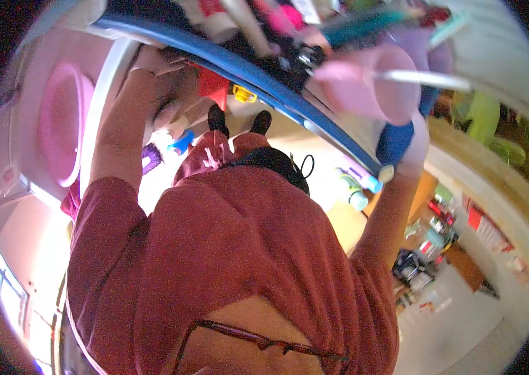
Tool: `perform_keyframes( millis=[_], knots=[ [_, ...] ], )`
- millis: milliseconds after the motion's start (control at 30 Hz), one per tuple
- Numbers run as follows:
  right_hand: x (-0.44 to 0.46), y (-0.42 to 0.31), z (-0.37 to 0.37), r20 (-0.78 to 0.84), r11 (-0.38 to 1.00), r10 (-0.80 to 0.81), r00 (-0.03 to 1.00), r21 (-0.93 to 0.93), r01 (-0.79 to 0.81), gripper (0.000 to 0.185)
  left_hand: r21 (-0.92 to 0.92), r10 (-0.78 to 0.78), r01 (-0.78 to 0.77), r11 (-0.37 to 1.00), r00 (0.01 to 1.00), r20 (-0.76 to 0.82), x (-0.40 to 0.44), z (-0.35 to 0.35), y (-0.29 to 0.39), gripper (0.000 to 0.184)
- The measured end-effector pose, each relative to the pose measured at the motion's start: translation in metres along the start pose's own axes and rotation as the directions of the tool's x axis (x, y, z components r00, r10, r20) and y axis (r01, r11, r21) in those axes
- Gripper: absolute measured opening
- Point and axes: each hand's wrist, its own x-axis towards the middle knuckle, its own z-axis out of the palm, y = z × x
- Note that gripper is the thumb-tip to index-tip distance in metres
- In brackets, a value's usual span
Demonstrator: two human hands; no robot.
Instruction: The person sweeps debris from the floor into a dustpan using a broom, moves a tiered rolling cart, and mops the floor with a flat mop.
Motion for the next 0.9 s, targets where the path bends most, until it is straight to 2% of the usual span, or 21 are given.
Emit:
perform_keyframes(
  millis=[33, 67, 133, 200, 233, 267, 300, 367, 400, 433, 467, 500, 533, 600, 633, 700, 733, 767, 833, 867, 900],
  knots=[
    [-0.011, -0.007, 0.014, 0.011, 0.986, -0.048, 0.999, -0.158, 0.049, 0.035, 0.119, 0.023, -0.015, 0.993, 0.998, -0.061, 0.004, 0.002, -0.009, 0.051],
    [-0.019, -0.012, 0.031, -0.01, 0.996, -0.054, 0.998, -0.068, 0.053, 0.032, 0.233, 0.061, -0.033, 0.972, 0.991, -0.117, 0.011, -0.008, -0.016, 0.051],
    [-0.023, -0.018, 0.039, -0.024, 0.998, -0.018, 1.0, 0.054, 0.019, 0.027, 0.215, 0.009, -0.022, 0.976, 0.998, 0.063, 0.034, -0.052, -0.031, 0.05],
    [0.022, 0.005, -0.019, 0.086, 0.99, 0.076, 0.993, 0.11, -0.085, 0.033, 0.238, 0.114, -0.07, 0.969, 0.978, -0.176, -0.004, -0.044, -0.067, 0.051],
    [0.012, -0.004, -0.009, 0.054, 0.993, 0.096, 0.994, 0.059, -0.099, 0.034, 0.301, 0.111, -0.048, 0.952, 0.974, -0.197, -0.026, -0.05, -0.085, 0.052],
    [0.01, -0.004, -0.011, 0.153, 0.986, 0.117, 0.981, 0.097, -0.133, 0.041, 0.361, 0.113, -0.026, 0.932, 0.969, -0.221, -0.046, -0.059, -0.106, 0.054],
    [0.008, -0.004, -0.014, 0.25, 0.976, 0.138, 0.958, 0.128, -0.174, 0.048, 0.884, 0.316, -0.218, 0.414, 0.945, 0.085, -0.042, -0.103, -0.125, 0.057],
    [-0.015, -0.011, -0.019, 0.292, 0.986, 0.084, 0.953, 0.115, -0.122, 0.059, 0.924, 0.229, -0.382, -0.009, 0.899, 0.373, -0.059, -0.161, -0.166, 0.056],
    [-0.009, -0.004, -0.042, 0.282, 0.986, 0.092, 0.955, 0.109, -0.127, 0.066, 0.92, 0.205, -0.34, 0.194, 0.931, 0.301, -0.077, -0.186, -0.195, 0.051],
    [-0.014, 0.006, -0.058, 0.057, 0.994, 0.029, 0.998, 0.099, -0.035, 0.078, 0.878, 0.179, -0.28, 0.388, 0.958, 0.226, -0.095, -0.211, -0.223, 0.047],
    [-0.03, 0.009, -0.081, 0.096, 0.993, 0.034, 0.995, 0.113, -0.045, 0.08, 0.869, 0.078, -0.039, 0.494, 0.997, 0.0, -0.107, -0.237, -0.245, 0.05],
    [-0.041, 0.021, -0.113, 0.136, 0.992, 0.004, 0.991, 0.121, -0.02, 0.077, 0.794, -0.029, 0.201, 0.574, 0.974, -0.225, -0.12, -0.264, -0.267, 0.053],
    [-0.051, 0.041, -0.151, 0.175, 0.991, -0.025, 0.984, 0.132, 0.002, 0.074, 0.798, 0.056, 0.184, 0.574, 0.963, -0.263, -0.146, -0.288, -0.301, 0.056],
    [-0.063, 0.093, -0.229, 0.109, 0.98, 0.103, 0.989, 0.157, -0.119, 0.058, 0.795, 0.211, 0.155, 0.587, 0.918, -0.335, -0.203, -0.336, -0.372, 0.057],
    [-0.076, 0.121, -0.268, 0.05, 0.96, 0.209, 0.977, 0.18, -0.215, 0.043, 0.783, 0.187, 0.232, 0.577, 0.896, -0.403, -0.22, -0.356, -0.401, 0.055],
    [-0.122, 0.185, -0.336, -0.138, 0.924, 0.381, 0.914, 0.069, -0.375, 0.028, 0.753, 0.116, 0.39, 0.53, 0.846, -0.52, -0.256, -0.375, -0.449, 0.054],
    [-0.142, 0.228, -0.388, -0.024, 0.928, 0.35, 0.937, -0.129, -0.35, 0.029, 0.741, 0.085, 0.444, 0.503, 0.828, -0.554, -0.276, -0.374, -0.469, 0.053],
    [-0.166, 0.276, -0.406, -0.224, 0.941, 0.16, 0.961, -0.261, -0.218, 0.028, 0.73, 0.063, 0.485, 0.482, 0.812, -0.58, -0.295, -0.373, -0.486, 0.052],
    [-0.238, 0.292, -0.437, -0.18, 0.759, 0.485, 0.856, -0.399, -0.515, 0.027, 0.716, 0.039, 0.525, 0.46, 0.794, -0.607, -0.324, -0.368, -0.511, 0.05],
    [-0.262, 0.327, -0.466, -0.173, 0.608, 0.601, 0.781, -0.534, -0.587, 0.031, 0.715, 0.042, 0.525, 0.461, 0.793, -0.608, -0.333, -0.362, -0.518, 0.05],
    [-0.28, 0.367, -0.496, -0.082, 0.391, 0.652, 0.754, -0.816, -0.427, 0.041, 0.716, 0.045, 0.519, 0.467, 0.794, -0.606, -0.339, -0.357, -0.521, 0.049]
  ],
)
